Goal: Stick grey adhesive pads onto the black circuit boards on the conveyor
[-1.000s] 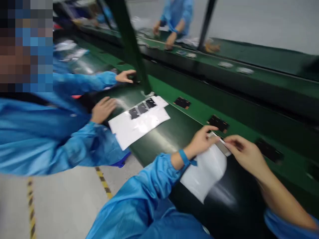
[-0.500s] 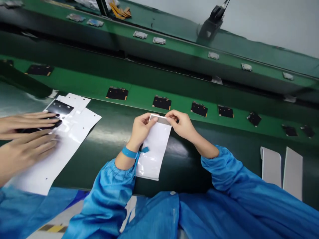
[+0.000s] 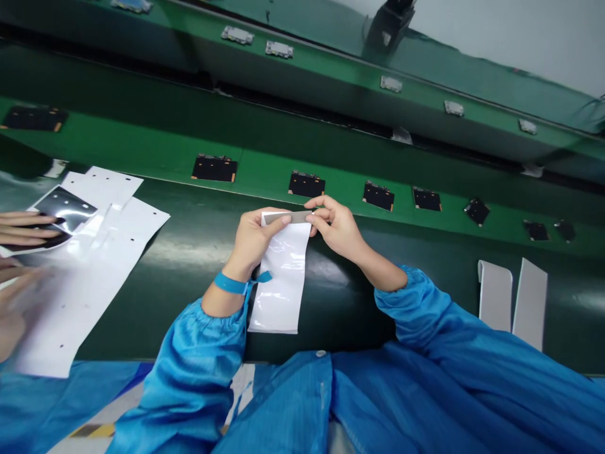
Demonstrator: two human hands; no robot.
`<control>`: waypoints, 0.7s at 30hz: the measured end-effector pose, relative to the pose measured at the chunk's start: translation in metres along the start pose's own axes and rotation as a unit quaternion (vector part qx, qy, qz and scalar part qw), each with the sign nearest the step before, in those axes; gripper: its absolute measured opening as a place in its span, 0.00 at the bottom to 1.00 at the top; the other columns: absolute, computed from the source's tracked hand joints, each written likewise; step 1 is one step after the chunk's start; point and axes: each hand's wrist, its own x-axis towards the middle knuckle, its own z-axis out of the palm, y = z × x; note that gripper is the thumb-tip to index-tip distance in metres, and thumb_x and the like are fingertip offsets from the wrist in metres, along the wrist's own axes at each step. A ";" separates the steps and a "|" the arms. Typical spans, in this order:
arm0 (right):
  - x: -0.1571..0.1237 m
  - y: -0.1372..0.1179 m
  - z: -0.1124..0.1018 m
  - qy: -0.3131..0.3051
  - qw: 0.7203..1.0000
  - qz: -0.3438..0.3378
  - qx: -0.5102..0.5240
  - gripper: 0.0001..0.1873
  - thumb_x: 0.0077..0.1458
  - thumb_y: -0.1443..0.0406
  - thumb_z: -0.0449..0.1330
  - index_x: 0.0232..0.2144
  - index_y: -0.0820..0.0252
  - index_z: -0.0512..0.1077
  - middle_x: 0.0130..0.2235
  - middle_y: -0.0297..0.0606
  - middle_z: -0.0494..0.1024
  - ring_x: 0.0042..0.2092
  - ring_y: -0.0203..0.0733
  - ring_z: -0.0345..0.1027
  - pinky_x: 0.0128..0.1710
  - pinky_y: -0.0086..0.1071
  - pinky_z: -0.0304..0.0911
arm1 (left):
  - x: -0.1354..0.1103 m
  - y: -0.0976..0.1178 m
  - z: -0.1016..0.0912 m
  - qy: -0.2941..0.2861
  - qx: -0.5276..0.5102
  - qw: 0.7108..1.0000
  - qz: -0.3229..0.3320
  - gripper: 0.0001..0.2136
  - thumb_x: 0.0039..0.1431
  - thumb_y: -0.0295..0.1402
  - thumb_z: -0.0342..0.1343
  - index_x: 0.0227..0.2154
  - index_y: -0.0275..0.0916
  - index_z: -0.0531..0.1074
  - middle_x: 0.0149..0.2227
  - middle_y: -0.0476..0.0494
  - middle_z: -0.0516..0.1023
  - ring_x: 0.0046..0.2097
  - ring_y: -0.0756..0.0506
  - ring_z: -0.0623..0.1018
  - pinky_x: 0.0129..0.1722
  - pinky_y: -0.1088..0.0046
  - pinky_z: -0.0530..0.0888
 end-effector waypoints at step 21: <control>0.006 -0.010 -0.018 -0.019 0.990 -0.071 -0.124 0.05 0.61 0.66 0.58 0.41 0.55 0.68 0.39 0.35 0.75 0.33 0.36 0.62 0.34 0.32 0.60 | -0.001 0.008 0.002 -0.018 0.035 0.999 -0.009 0.15 0.43 0.43 0.76 0.30 0.37 0.86 0.29 0.44 0.85 0.29 0.46 0.78 0.29 0.73 0.71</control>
